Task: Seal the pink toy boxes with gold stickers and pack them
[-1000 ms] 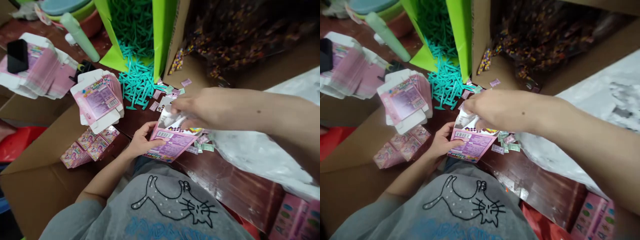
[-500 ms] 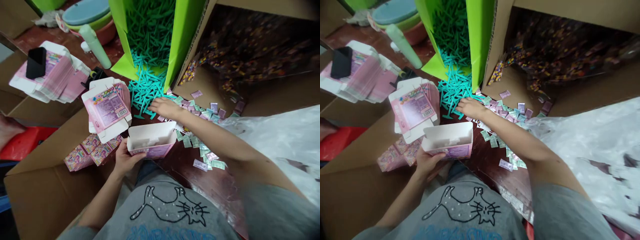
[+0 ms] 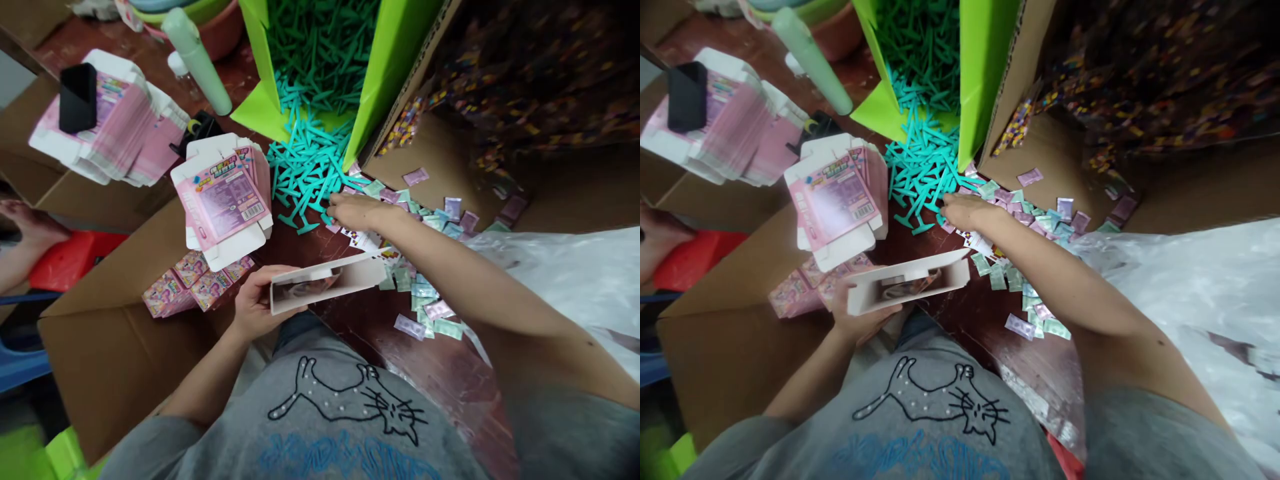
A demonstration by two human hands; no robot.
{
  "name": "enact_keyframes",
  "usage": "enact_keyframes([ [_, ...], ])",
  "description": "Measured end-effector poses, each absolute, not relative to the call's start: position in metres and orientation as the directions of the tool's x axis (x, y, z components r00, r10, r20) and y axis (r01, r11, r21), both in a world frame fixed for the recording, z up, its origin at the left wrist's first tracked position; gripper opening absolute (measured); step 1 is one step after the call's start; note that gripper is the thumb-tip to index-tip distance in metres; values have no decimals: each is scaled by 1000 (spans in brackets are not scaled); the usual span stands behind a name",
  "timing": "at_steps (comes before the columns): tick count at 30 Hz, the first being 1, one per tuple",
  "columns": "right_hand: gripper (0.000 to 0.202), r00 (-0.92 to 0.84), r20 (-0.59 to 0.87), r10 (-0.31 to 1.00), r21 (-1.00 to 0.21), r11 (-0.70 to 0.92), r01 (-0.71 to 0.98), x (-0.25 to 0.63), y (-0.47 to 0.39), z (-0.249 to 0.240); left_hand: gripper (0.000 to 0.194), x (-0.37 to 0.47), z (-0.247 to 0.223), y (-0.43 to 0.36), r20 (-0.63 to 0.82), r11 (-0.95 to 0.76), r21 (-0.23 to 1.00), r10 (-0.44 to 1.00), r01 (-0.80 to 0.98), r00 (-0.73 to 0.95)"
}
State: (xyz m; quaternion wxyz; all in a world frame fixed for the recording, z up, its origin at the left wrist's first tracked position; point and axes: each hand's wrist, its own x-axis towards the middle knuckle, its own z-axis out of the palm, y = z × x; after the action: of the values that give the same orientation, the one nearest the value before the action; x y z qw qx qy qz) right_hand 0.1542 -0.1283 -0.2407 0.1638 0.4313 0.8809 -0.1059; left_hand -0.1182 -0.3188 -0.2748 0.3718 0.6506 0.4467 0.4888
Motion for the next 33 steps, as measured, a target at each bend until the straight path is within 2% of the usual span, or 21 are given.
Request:
enact_keyframes([
  [2, 34, -574, -385, 723, -27, 613, 790, 148, -133, -238, 49, -106, -269, -320, 479, -503, 855, 859, 123, 182],
  [4, 38, -567, -377, 732, -5, 611, 792, 145, -139, -235, 47, -99, -265, -322, 530, -544, 832, 837, 106, 133],
  [8, 37, -524, -363, 771, 15, 567, 824, 145, -147, -235, 58, -98, -264, -324, 388, -362, 919, 902, 158, -189],
  [11, 35, -489, -377, 786, 22, 536, 844, 142, -146, -236, 57, -99, -263, -317, 268, -303, 952, 894, -44, -359],
  [14, 35, -474, -372, 798, 45, 525, 850, 136, -146, -233, 48, -98, -255, -311, 153, -269, 925, 910, -267, -386],
  [17, 37, -475, -336, 813, 58, 521, 851, 135, -150, -227, 45, -98, -247, -315, 91, -228, 911, 924, -344, -372],
  [24, 42, -463, -240, 853, 72, 491, 868, 166, -163, -213, 49, -111, -255, -335, 174, -257, 942, 924, -217, -340],
  [28, 47, -484, -334, 809, 25, 520, 854, 153, -175, -220, 50, -115, -263, -333, 167, -246, 952, 916, -181, -366],
  [31, 39, -483, -370, 794, -13, 515, 857, 132, -181, -233, 52, -115, -263, -334, 187, -247, 961, 913, -125, -363],
  [33, 32, -484, -373, 792, -48, 504, 862, 125, -182, -237, 54, -116, -263, -338, 240, -259, 966, 917, -19, -318],
])
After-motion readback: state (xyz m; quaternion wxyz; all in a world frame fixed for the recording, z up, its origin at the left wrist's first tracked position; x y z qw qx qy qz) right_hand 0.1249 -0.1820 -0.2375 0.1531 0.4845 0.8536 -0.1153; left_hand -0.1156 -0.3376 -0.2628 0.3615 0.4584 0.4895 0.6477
